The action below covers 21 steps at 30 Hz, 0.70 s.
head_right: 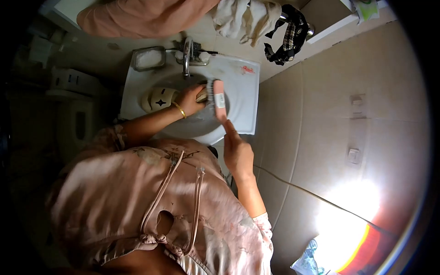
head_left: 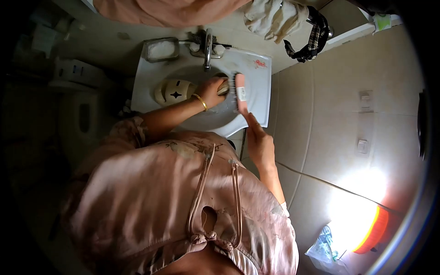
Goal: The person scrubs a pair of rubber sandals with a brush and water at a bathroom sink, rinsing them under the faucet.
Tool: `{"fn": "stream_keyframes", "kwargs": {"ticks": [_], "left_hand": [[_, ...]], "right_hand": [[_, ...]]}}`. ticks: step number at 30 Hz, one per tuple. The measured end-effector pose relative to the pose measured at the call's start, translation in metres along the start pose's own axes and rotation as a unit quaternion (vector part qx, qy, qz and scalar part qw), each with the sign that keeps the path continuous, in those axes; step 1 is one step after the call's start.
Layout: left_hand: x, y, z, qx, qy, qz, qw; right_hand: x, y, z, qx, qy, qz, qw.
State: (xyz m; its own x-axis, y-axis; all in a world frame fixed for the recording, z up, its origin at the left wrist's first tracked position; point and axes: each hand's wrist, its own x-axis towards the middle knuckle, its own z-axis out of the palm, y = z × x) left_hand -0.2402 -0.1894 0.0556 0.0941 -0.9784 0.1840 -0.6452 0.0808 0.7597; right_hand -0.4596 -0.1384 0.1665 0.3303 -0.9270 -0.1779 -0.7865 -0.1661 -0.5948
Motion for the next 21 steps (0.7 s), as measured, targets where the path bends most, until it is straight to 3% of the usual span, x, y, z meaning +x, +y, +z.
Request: {"fn": "stream_keyframes", "kwargs": {"ticks": [3,7,11,14,15,18,21], "left_hand": [[0.006,0.019,0.001,0.097,-0.088,-0.046,0.99],[-0.006,0.021,0.026,0.085,-0.051,0.021,0.995],[-0.011,0.013,0.04,0.04,-0.007,0.025,0.999],[-0.007,-0.002,0.044,0.057,-0.036,-0.018,0.998],[-0.006,0.022,0.026,-0.002,0.015,-0.058,0.998],[-0.004,0.006,0.037,-0.019,-0.016,-0.036,0.999],[0.008,-0.019,0.051,-0.022,0.045,-0.05,0.997]], "right_hand": [[-0.009,-0.018,-0.004,-0.136,-0.011,-0.001,0.991],[-0.004,-0.009,-0.008,-0.185,-0.017,0.013,0.983],[0.005,0.008,-0.009,-0.185,0.01,-0.018,0.982],[-0.011,-0.021,-0.009,-0.229,-0.036,-0.028,0.972],[-0.017,-0.029,-0.011,-0.252,-0.06,-0.025,0.966],[0.005,-0.01,-0.002,-0.25,-0.031,-0.006,0.968],[0.03,-0.01,0.003,-0.22,-0.027,-0.012,0.975]]}}
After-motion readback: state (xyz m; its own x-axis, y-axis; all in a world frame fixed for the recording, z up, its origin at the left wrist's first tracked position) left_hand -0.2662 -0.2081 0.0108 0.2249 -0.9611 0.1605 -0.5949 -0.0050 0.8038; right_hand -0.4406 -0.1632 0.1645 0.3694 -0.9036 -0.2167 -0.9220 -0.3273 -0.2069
